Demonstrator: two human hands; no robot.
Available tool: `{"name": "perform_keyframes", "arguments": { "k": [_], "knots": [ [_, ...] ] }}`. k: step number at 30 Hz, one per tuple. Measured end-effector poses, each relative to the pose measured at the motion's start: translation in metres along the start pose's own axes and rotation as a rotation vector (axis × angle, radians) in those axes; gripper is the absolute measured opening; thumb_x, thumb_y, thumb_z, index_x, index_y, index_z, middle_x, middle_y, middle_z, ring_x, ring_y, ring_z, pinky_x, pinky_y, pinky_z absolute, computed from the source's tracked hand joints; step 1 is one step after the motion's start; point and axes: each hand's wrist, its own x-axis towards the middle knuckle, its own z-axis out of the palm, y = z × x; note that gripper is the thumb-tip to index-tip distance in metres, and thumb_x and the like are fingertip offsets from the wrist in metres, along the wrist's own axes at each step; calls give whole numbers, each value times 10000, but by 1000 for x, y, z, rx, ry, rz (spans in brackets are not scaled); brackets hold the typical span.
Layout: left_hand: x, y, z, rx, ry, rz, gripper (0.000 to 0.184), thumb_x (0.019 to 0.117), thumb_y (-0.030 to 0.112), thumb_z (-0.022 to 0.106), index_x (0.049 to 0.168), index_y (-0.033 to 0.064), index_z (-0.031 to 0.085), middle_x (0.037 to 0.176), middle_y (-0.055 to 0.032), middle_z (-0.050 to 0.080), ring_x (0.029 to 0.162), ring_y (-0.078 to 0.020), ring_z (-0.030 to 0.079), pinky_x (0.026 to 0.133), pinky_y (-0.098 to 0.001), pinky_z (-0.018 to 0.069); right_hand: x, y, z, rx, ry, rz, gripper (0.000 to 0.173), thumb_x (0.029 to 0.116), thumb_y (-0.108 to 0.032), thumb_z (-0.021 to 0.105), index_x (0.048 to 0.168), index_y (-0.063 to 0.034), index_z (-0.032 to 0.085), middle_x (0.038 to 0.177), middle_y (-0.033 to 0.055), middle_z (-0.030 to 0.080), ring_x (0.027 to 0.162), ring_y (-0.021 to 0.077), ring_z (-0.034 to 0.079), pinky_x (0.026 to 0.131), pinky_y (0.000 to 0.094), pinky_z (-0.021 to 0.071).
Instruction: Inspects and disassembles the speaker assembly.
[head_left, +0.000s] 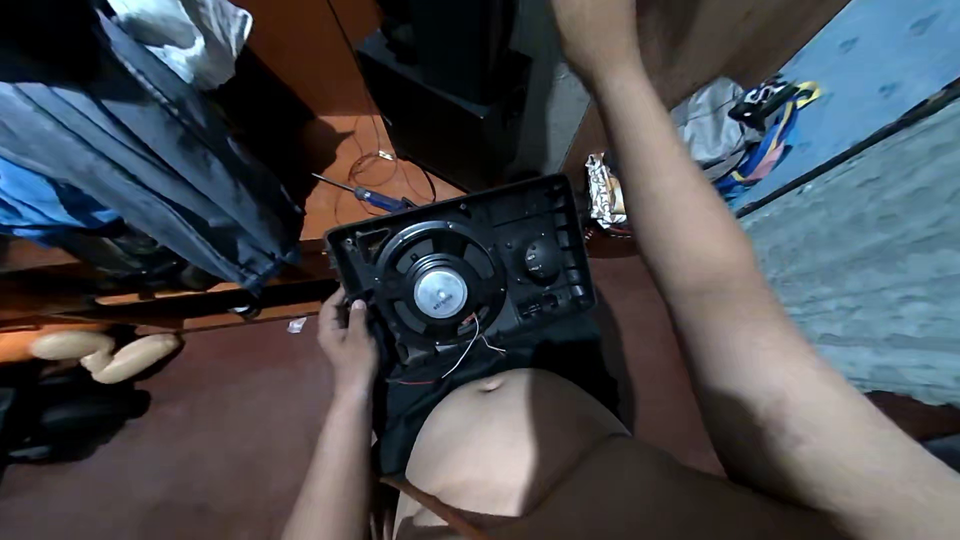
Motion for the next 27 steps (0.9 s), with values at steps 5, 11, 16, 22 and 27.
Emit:
{"name": "perform_keyframes", "arguments": {
  "k": [5, 11, 16, 22, 27],
  "knots": [
    [17, -4, -9, 11, 29, 53, 343, 1062, 123, 507, 1383, 5, 539, 1218, -76, 644, 1042, -66, 642, 936, -283, 550, -133, 42, 15, 18, -158, -125, 586, 944, -461, 675, 1356, -45, 629, 1324, 189, 597, 1174, 264, 607, 959, 412, 545],
    [30, -6, -9, -27, 36, 160, 348, 1061, 107, 499, 1382, -24, 521, 1267, -87, 630, 1124, -87, 626, 1004, -303, 529, -235, 38, 34, -351, -397, -120, 946, 759, -738, 734, 1491, -170, 541, 1323, 157, 606, 1138, 346, 617, 932, 568, 514],
    [30, -9, -9, -39, 59, 278, 364, 1058, 123, 495, 1387, -33, 507, 1265, -73, 627, 1132, -81, 623, 1011, -298, 525, -252, 43, 51, -119, -269, -152, 607, 788, -318, 867, 1246, 11, 640, 1152, 193, 641, 964, 288, 693, 782, 417, 618],
    [20, -10, -21, 33, 19, 313, 387, 1066, 171, 510, 1406, -15, 505, 1285, -75, 638, 1146, -85, 633, 1019, -301, 530, -259, 49, 49, -70, -215, -273, 590, 748, -265, 887, 1214, 19, 663, 1057, 184, 639, 916, 266, 669, 788, 366, 599],
    [5, 8, -20, 303, 142, 645, 481, 1045, 306, 523, 1380, -38, 530, 1385, -231, 531, 1270, -269, 537, 1056, -400, 468, -264, 50, 47, -32, -192, -296, 592, 734, -242, 893, 1216, 21, 671, 1050, 186, 630, 914, 260, 655, 802, 345, 587]
  ]
}}
